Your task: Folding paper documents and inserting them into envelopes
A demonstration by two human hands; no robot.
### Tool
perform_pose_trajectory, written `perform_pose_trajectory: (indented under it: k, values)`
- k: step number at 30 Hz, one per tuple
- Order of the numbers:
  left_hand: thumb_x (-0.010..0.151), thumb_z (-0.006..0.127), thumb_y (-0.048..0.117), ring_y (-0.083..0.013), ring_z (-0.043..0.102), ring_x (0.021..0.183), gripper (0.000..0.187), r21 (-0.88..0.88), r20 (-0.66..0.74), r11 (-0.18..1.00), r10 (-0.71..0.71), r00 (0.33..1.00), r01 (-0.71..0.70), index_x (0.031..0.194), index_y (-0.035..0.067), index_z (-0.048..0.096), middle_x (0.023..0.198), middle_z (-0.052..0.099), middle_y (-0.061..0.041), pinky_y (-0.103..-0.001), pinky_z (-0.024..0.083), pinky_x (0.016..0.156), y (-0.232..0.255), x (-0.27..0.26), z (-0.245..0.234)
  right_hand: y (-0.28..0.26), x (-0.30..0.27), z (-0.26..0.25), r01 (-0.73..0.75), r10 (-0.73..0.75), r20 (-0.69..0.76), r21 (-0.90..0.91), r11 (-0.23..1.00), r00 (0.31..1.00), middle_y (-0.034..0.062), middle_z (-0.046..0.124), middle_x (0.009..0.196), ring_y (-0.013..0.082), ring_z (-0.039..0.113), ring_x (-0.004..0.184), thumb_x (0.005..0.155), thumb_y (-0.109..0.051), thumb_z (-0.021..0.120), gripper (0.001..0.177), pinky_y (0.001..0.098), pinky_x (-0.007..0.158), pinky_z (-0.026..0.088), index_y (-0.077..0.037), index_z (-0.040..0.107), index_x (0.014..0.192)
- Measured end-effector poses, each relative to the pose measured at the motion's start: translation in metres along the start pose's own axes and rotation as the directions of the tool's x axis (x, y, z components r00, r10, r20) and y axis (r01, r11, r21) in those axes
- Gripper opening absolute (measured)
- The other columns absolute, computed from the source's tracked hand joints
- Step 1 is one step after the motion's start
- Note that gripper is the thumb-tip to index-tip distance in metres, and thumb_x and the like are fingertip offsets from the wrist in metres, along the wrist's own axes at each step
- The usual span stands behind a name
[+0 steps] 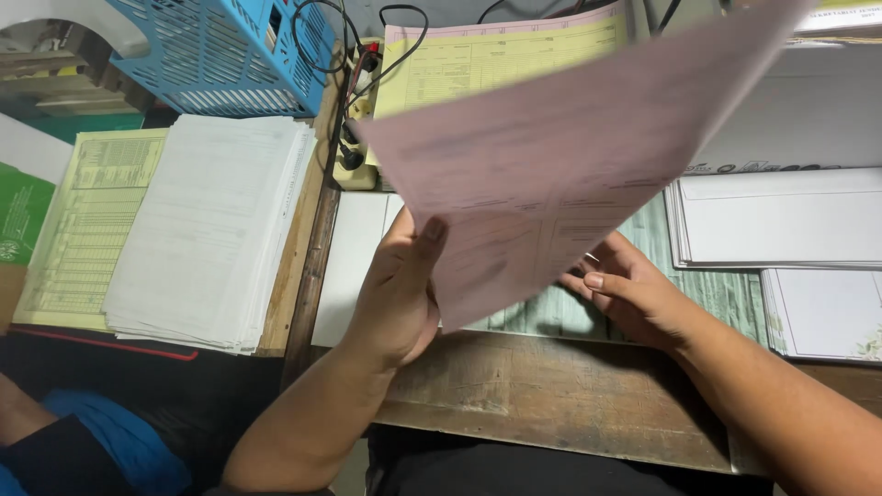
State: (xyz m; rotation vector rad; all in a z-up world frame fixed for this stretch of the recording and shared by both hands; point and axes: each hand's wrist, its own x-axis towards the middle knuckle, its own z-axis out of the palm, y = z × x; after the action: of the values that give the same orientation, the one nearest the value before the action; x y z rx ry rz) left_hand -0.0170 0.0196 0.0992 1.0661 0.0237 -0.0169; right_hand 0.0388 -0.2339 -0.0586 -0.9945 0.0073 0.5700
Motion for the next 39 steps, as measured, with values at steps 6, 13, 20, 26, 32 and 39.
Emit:
perform_pose_trajectory:
  k: [6, 13, 20, 26, 32, 39]
  values:
    - [0.104, 0.05, 0.029, -0.0297, 0.056, 0.125, 0.04, -0.302, -0.267, 0.946, -0.201, 0.942, 0.117, 0.137, 0.006, 0.053, 0.139, 0.059, -0.015, -0.054, 0.048, 0.107, -0.026, -0.02, 0.004, -0.02, -0.004, -0.022, 0.089, -0.049, 0.119, -0.364, 0.927, 0.992, 0.0195, 0.076, 0.11, 0.0322, 0.074, 0.094, 0.071, 0.01, 0.078, 0.063, 0.0483, 0.085, 0.061, -0.002, 0.062, 0.131]
    - [0.08, 0.056, 0.054, -0.0294, 0.036, 0.15, 0.101, -0.298, -0.52, 0.897, -0.44, 0.732, 0.327, 0.161, 0.011, 0.014, 0.166, 0.033, -0.011, -0.054, 0.029, 0.118, -0.064, -0.041, -0.009, -0.063, -0.011, -0.005, -0.07, 0.065, -0.032, -0.187, 0.98, 0.997, 0.0162, 0.069, 0.105, 0.0267, 0.07, 0.086, 0.077, 0.007, 0.073, 0.058, 0.041, 0.073, 0.061, -0.012, 0.046, 0.124]
    - [0.102, 0.049, 0.044, -0.0122, 0.057, 0.073, 0.037, 0.525, 0.109, 0.558, -0.793, 0.599, 0.643, 0.094, 0.009, 0.055, 0.094, 0.062, -0.007, -0.024, 0.047, 0.058, -0.057, -0.055, -0.039, -0.12, -0.018, 0.045, -0.387, 0.212, -0.38, -0.478, 0.788, 0.9, 0.0219, 0.055, 0.121, 0.0339, 0.059, 0.102, 0.079, 0.018, 0.064, 0.092, 0.0467, 0.086, 0.055, -0.026, 0.041, 0.156]
    - [0.092, 0.053, 0.056, -0.0102, 0.052, 0.071, 0.041, 0.934, 0.352, 0.345, -0.844, 0.405, -0.093, 0.083, 0.016, 0.055, 0.081, 0.057, 0.003, -0.027, 0.041, 0.061, 0.0, -0.032, -0.012, -0.127, -0.021, 0.045, -0.438, 0.24, -0.368, -0.725, 0.531, 0.898, 0.0137, 0.055, 0.131, 0.0215, 0.056, 0.114, 0.073, 0.008, 0.077, 0.108, 0.0333, 0.094, 0.05, -0.032, 0.032, 0.163]
    - [0.081, 0.081, 0.042, -0.0262, 0.048, 0.116, 0.056, 0.895, 0.416, 0.119, -0.568, 0.71, -0.429, 0.124, 0.014, 0.059, 0.129, 0.056, -0.007, -0.052, 0.035, 0.103, -0.054, 0.005, -0.024, -0.105, -0.013, 0.012, -0.366, 0.195, -0.338, -0.574, 0.733, 0.921, 0.0162, 0.052, 0.109, 0.0314, 0.065, 0.095, 0.083, 0.012, 0.066, 0.088, 0.0393, 0.088, 0.054, -0.023, 0.039, 0.159]
    - [0.074, 0.07, 0.06, -0.0379, 0.012, 0.153, 0.09, 0.891, 0.316, -0.139, -0.492, 0.811, -0.432, 0.148, 0.018, 0.04, 0.162, 0.027, -0.009, -0.077, 0.001, 0.113, -0.063, 0.033, -0.034, -0.082, -0.005, -0.031, -0.104, -0.067, -0.259, -0.592, 0.8, 0.963, 0.0043, 0.053, 0.099, 0.0123, 0.047, 0.077, 0.09, -0.008, 0.066, 0.063, 0.0274, 0.054, 0.036, -0.023, 0.032, 0.141]
